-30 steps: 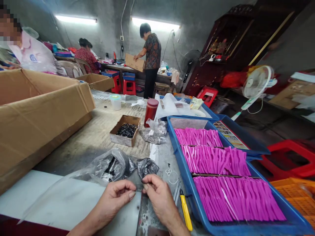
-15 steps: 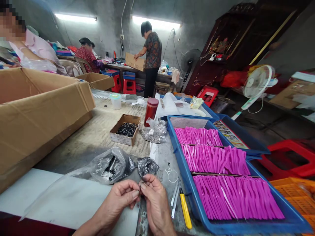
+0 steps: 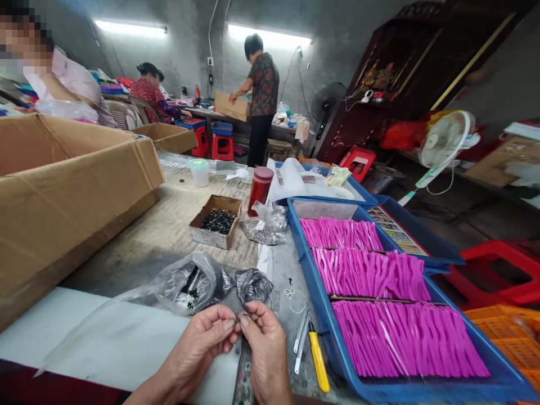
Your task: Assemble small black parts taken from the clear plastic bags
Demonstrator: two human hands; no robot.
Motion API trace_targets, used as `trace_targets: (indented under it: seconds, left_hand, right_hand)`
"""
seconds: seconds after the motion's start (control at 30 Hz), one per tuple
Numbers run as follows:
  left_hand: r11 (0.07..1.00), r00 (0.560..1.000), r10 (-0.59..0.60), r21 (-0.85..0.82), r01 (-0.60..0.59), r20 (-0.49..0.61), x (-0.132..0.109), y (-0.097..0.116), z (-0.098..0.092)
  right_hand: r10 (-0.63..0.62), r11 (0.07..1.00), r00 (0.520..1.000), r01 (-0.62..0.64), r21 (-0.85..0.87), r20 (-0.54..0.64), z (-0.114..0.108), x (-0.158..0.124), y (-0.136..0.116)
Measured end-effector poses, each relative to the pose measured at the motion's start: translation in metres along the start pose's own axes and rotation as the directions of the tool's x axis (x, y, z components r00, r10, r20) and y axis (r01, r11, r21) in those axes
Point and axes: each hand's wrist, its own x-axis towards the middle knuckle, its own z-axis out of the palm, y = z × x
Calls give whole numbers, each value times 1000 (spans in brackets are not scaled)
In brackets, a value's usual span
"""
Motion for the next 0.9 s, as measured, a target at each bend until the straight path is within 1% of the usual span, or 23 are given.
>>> trace_targets:
  seconds: [0.1,0.2,0.3,0.4,0.53,0.7,0.8,0.9]
  left_hand:
    - [1000,1000,-1,8,1,-6,0,1,0]
    - [1000,1000,-6,9,6,-10,0,1,1]
    - [1000,999,-26,6,26,-28,1,1,1]
    - [999,999,-39,15,40,-36,0,1,1]
    - [999,998,-34,40,36,-44,0,-1,1]
    - [997,999,-43,61,45,-32,0,-2,-1]
    - [996,998,-51,74,54,-36,0,-2,-1]
    - [996,998,-33,79,37,-56,0,-2,-1]
  right_hand:
    - [-81,991,997,81,-111,2,-7,2,4]
    - [-152,957,988,156,-243,37,-15,4,5]
    - [-186,916,978,209,-342,97,-18,3,2]
    - [-203,882,968,247,-402,150,-19,1,-1]
    - [-211,862,957,279,-423,199,-20,-1,-4]
    - [-175,865,955,264,-426,238,-22,0,-5]
    - [-151,881,961,238,-409,233,-19,-1,-6]
    - [-136,922,973,194,-336,189,-16,-4,-5]
